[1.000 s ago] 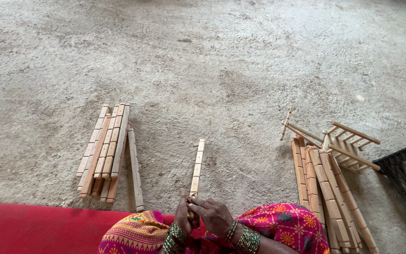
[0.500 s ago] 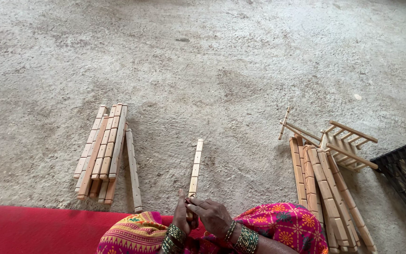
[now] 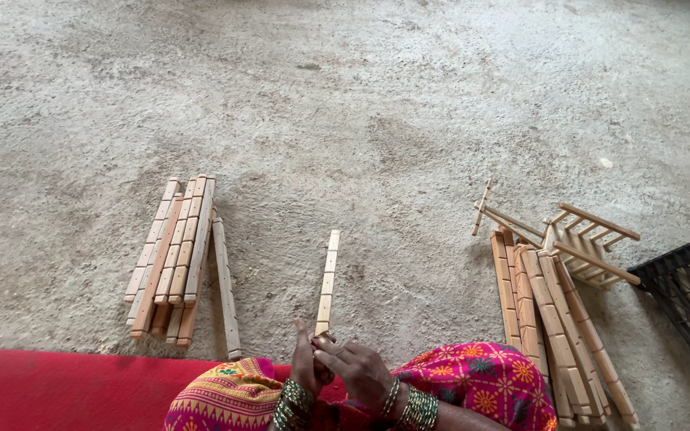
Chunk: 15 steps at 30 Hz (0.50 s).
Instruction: The person sits on a mat on the floor and assembles wooden chair parts by hand, fitting rungs into a long wooden rail and pressing the joints together. They turn the rail over to work the other side and place finished rails with a stack of completed chair components.
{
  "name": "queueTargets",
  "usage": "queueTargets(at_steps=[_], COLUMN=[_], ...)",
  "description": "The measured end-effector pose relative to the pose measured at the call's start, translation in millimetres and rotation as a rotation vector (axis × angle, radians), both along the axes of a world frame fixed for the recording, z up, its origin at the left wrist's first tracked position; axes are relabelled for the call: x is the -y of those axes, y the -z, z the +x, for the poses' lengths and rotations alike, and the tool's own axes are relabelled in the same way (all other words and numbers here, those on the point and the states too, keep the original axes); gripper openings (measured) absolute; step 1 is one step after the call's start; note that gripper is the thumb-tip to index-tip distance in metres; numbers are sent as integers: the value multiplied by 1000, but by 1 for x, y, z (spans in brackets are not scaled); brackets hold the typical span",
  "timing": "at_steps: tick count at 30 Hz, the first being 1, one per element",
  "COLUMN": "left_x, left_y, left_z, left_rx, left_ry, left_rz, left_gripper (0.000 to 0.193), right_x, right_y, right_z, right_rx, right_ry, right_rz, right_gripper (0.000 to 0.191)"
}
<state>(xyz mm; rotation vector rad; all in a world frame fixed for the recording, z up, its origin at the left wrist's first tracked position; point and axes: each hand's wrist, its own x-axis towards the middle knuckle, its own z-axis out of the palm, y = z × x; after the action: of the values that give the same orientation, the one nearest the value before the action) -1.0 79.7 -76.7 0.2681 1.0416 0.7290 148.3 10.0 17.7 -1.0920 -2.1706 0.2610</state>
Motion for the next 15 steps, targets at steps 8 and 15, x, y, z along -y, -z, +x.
queueTargets(at_steps=[8, 15], left_x=[2, 3], left_y=[-13, -1], left_z=[-5, -6], left_rx=[56, 98], left_ry=[47, 65], left_rz=[69, 85], left_gripper=[70, 61], right_x=[2, 2], right_y=[-12, 0], right_z=[0, 2], right_rx=[57, 11], right_ry=[8, 26], right_rz=[42, 14], right_gripper=[51, 43])
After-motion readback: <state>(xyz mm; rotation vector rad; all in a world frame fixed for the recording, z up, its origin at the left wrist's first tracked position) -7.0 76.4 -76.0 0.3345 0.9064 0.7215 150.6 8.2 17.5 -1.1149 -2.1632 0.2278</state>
